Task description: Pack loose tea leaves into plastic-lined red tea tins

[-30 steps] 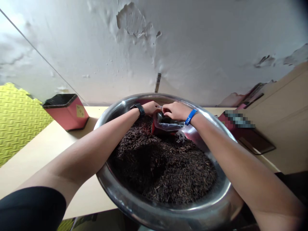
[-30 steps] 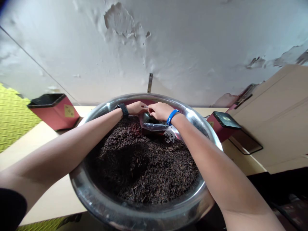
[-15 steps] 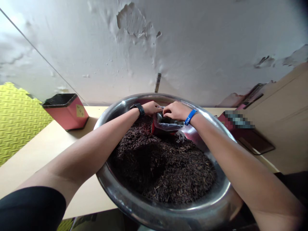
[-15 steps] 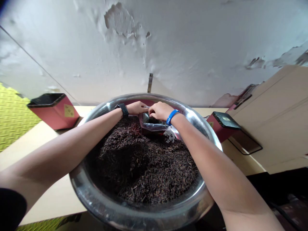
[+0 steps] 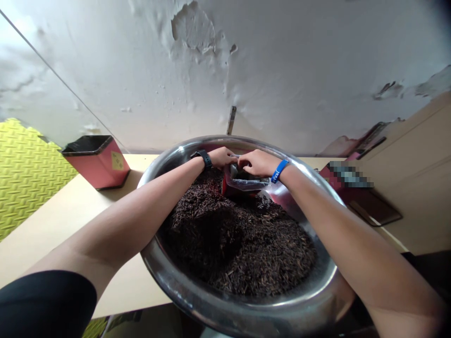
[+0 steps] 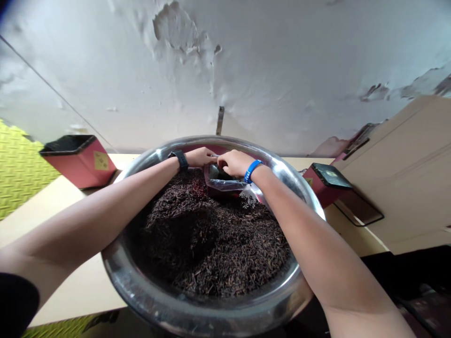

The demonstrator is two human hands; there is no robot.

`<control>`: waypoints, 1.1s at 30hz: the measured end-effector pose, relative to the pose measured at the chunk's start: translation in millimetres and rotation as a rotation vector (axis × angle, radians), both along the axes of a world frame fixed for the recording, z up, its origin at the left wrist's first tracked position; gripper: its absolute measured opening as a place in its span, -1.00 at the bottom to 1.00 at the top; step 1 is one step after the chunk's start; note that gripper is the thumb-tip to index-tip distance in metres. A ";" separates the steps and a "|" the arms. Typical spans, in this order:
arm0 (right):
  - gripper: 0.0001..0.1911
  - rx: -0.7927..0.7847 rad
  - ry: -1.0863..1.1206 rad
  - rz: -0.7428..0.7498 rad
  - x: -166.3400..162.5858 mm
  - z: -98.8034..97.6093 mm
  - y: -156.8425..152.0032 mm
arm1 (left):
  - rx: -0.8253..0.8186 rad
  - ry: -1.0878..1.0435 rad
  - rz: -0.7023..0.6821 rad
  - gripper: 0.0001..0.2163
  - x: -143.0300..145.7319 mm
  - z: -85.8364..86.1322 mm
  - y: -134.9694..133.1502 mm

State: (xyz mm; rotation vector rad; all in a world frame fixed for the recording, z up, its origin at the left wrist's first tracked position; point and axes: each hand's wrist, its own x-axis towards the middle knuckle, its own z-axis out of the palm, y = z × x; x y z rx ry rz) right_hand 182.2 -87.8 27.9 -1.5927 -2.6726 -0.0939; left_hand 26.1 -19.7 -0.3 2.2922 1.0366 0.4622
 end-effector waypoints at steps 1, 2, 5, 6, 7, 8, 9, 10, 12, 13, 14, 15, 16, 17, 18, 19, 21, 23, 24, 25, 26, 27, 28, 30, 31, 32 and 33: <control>-0.73 -0.004 0.000 0.005 0.2 -0.2 0.6 | 0.009 0.008 0.005 -0.73 0.0 0.2 -0.3; -0.73 -0.008 0.000 0.013 0.5 -0.5 1.1 | 0.017 0.014 0.006 -0.73 -0.1 0.3 -0.6; -0.73 -0.009 0.011 0.026 1.1 -1.2 1.6 | 0.003 0.009 -0.005 -0.74 -1.0 0.8 -1.3; -0.73 -0.001 0.019 0.024 1.0 -1.3 1.5 | -0.011 0.000 -0.010 -0.74 -1.3 0.8 -1.5; -0.72 0.010 0.027 0.021 0.9 -1.3 1.3 | -0.027 -0.010 -0.014 -0.74 -1.6 0.9 -1.7; -0.71 0.023 0.034 0.017 0.6 -1.3 1.1 | -0.040 -0.019 -0.016 -0.74 -1.7 1.0 -1.8; -0.70 0.034 0.035 0.013 0.3 -1.2 0.9 | -0.047 -0.024 -0.016 -0.74 -1.7 1.1 -2.0; -0.70 0.040 0.030 0.007 -0.2 -1.0 0.7 | -0.047 -0.025 -0.012 -0.74 -1.6 1.1 -2.1; -0.71 0.034 0.008 -0.005 -1.2 -0.6 0.4 | -0.034 -0.018 -0.002 -0.75 -1.0 1.1 -2.1; -0.72 0.026 -0.001 -0.013 -1.7 -0.2 0.2 | -0.023 -0.013 0.001 -0.75 -0.7 1.0 -2.0; -0.72 0.017 -0.007 -0.020 -2.1 0.2 0.0 | -0.010 -0.008 0.003 -0.75 -0.4 0.7 -1.6; -0.72 0.008 -0.008 -0.024 -2.4 0.5 -0.2 | 0.002 -0.003 0.002 -0.75 -0.1 0.3 -1.1; -0.72 0.000 -0.008 -0.025 -2.6 0.8 -0.5 | 0.014 0.000 0.000 -0.76 0.1 -0.1 -0.5; -0.72 -0.004 -0.005 -0.023 -2.7 1.0 -0.7 | 0.024 0.004 -0.002 -0.76 0.2 -0.6 0.2; -0.72 -0.007 -0.003 -0.018 -2.6 1.0 -0.8 | 0.029 0.007 -0.003 -0.76 0.2 -1.0 0.7; -0.72 -0.007 -0.002 -0.013 -2.5 0.9 -0.9 | 0.032 0.011 -0.002 -0.76 0.2 -1.3 1.2; -0.72 0.001 0.003 0.000 -1.9 0.3 -1.0 | 0.029 0.014 0.001 -0.77 0.0 -1.8 1.6; -0.72 0.010 0.006 0.017 -1.4 -0.5 -0.9 | 0.031 0.019 0.003 -0.77 -0.1 -2.0 1.7; -0.72 0.013 0.007 0.024 -1.1 -0.9 -0.8 | 0.033 0.017 0.000 -0.77 -0.2 -2.1 1.7; -0.72 0.016 0.010 0.028 -1.0 -1.2 -0.6 | 0.034 0.013 -0.006 -0.77 -0.2 -2.3 1.7; -0.72 0.016 0.011 0.028 -0.8 -1.4 -0.3 | 0.032 0.009 -0.012 -0.77 -0.2 -2.5 1.8; -0.72 0.013 0.012 0.026 -0.7 -1.7 0.0 | 0.028 0.003 -0.016 -0.77 -0.2 -2.7 2.0; -0.72 0.009 0.013 0.023 -0.6 -1.8 0.4 | 0.021 -0.004 -0.019 -0.77 -0.1 -2.9 2.3; -0.72 0.005 0.013 0.020 -0.6 -2.0 1.2 | 0.006 -0.009 -0.019 -0.78 -0.1 -3.2 2.9; -0.72 0.005 0.013 0.019 -0.6 -2.0 1.4 | 0.002 -0.010 -0.019 -0.78 -0.2 -3.2 3.1; -0.72 0.006 0.015 0.020 -0.8 -1.9 1.5 | 0.001 -0.011 -0.019 -0.78 -0.3 -3.1 3.2; -0.73 0.009 0.017 0.022 -1.2 -1.7 1.3 | 0.004 -0.009 -0.020 -0.77 -0.5 -3.0 3.3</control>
